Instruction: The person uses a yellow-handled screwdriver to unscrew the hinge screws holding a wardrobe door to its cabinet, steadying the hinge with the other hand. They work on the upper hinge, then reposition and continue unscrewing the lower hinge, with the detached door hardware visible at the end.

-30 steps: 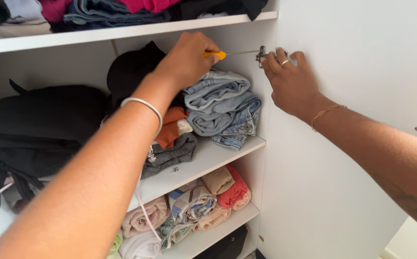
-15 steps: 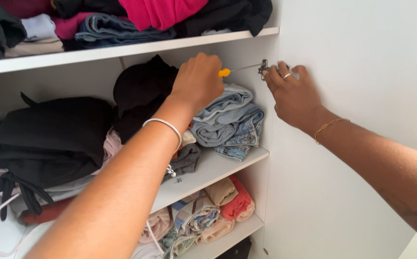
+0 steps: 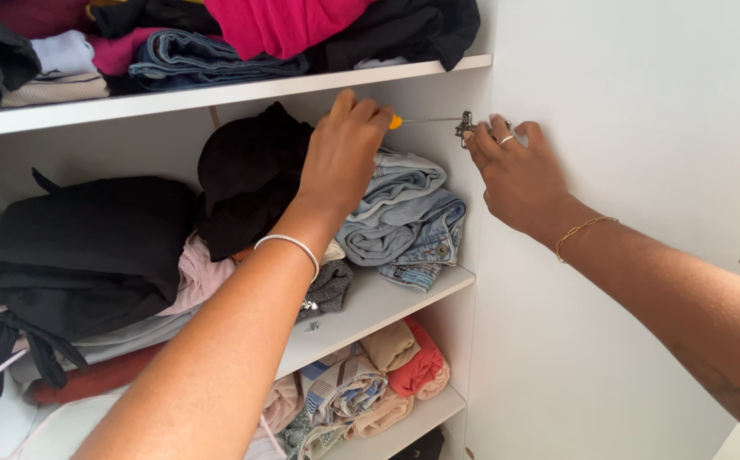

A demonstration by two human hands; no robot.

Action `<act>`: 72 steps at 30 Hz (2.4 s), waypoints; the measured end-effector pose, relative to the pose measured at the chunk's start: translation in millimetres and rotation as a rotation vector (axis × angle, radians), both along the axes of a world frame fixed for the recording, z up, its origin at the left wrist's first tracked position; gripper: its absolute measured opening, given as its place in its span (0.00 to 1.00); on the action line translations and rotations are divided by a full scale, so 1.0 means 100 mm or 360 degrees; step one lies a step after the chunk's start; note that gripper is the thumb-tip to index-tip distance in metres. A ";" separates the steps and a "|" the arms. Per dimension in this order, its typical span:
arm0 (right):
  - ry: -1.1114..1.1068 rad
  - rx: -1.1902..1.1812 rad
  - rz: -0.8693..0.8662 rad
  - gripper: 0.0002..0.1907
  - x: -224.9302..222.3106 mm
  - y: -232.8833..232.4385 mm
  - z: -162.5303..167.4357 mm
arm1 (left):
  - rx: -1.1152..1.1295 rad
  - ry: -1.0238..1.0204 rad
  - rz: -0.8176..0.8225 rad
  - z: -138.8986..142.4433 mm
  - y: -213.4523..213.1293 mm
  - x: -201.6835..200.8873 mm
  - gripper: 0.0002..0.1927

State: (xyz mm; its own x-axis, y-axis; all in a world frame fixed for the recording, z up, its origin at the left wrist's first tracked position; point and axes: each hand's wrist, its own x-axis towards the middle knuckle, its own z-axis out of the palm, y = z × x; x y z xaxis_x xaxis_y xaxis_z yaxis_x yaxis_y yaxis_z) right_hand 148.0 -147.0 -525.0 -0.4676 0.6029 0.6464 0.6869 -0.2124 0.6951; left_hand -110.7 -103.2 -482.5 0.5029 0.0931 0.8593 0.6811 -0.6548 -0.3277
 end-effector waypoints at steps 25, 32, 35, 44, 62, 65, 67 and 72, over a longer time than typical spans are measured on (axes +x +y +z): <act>0.0006 0.0014 -0.0001 0.38 0.00 0.00 -0.02 | -0.0572 -0.0074 0.0127 -0.03 0.18 -0.05 0.19; 0.0021 0.0018 0.0023 0.38 0.01 0.02 -0.03 | -0.2489 -0.0634 -0.0263 0.30 0.39 0.03 0.15; 0.0022 0.0036 0.0034 0.37 0.01 0.04 -0.04 | -0.2674 -0.0568 -0.0323 0.35 0.32 0.03 0.15; 0.0017 0.0030 0.0027 0.37 0.01 0.03 -0.03 | -0.0294 -0.0023 0.0141 0.25 0.02 0.00 0.07; 0.0019 0.0053 0.0075 0.37 0.02 0.04 -0.03 | -0.0915 -0.0131 0.0235 0.25 0.25 0.08 0.04; 0.0049 0.0016 0.0065 0.37 0.02 0.03 -0.03 | -0.0127 0.0008 0.0293 0.09 0.10 0.06 0.09; 0.0069 -0.0011 0.0063 0.37 0.00 0.04 -0.02 | 0.0060 0.0041 0.0224 0.04 0.05 0.04 0.13; 0.0009 0.0041 0.0043 0.38 0.00 0.02 -0.02 | -0.1061 -0.0244 0.0321 0.21 0.12 0.10 0.13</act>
